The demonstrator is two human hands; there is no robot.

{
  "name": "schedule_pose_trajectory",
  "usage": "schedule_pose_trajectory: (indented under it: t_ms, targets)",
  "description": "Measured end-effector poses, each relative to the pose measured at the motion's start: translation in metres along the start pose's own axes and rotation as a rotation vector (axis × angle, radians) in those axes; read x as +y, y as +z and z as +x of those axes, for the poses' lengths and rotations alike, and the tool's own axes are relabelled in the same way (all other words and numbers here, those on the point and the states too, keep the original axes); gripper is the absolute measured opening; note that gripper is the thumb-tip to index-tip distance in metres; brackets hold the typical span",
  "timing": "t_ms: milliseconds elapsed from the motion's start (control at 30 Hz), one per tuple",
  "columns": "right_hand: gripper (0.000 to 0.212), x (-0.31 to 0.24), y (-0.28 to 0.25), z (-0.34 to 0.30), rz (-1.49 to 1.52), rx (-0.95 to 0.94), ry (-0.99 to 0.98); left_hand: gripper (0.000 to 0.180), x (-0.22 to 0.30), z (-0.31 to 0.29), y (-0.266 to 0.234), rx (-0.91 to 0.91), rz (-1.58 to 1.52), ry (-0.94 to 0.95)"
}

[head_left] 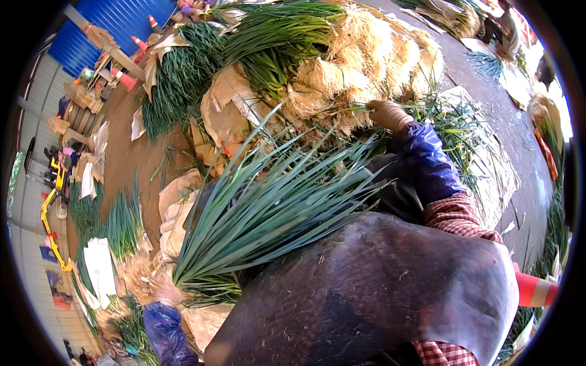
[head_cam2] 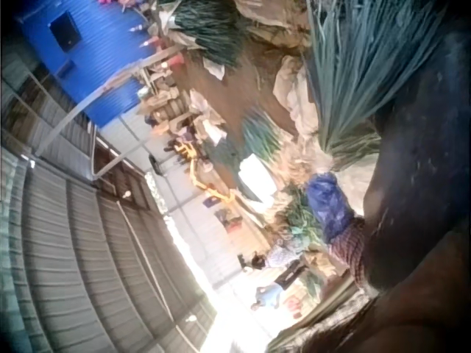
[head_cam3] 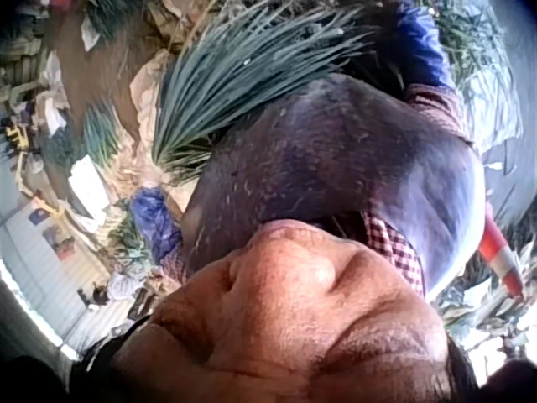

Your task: The person cleans green onions by hand, peeling away the outer skins and removing loose debris from the roots before setting them aside.

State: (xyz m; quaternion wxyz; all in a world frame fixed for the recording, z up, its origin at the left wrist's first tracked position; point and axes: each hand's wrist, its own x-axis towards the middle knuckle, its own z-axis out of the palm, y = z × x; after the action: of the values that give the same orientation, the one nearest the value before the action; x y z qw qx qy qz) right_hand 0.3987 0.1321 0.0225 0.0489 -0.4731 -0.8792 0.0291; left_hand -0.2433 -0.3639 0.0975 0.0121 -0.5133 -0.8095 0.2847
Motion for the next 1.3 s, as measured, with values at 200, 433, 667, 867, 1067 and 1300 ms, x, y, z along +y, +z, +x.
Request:
schedule_pose_trajectory:
  t_ms: [200,433,667,867,1067,1300]
  targets:
    - [0.050,-0.070,-0.053,0.019,1.016,0.361,-0.166,0.078,0.015,-0.009,-0.037,-0.002,0.059,0.022]
    - [0.028,-0.180,-0.066,0.038,0.934,0.335,-0.444,0.068,0.015,-0.003,-0.056,0.172,-0.079,0.135]
    - [0.032,-0.228,-0.072,0.009,0.584,-0.124,-0.810,0.067,0.011,-0.027,-0.053,0.019,-0.101,0.038]
    - [0.013,-0.237,-0.046,0.019,1.083,-0.166,-0.451,0.064,0.012,-0.012,-0.046,0.106,-0.136,0.073]
    - [0.027,-0.212,-0.078,0.062,1.548,0.195,-0.242,0.046,0.016,-0.018,-0.037,0.216,-0.204,0.089]
    - [0.018,-0.256,-0.177,-0.014,1.130,-0.159,-0.484,0.046,0.011,-0.027,-0.048,0.111,-0.259,0.061]
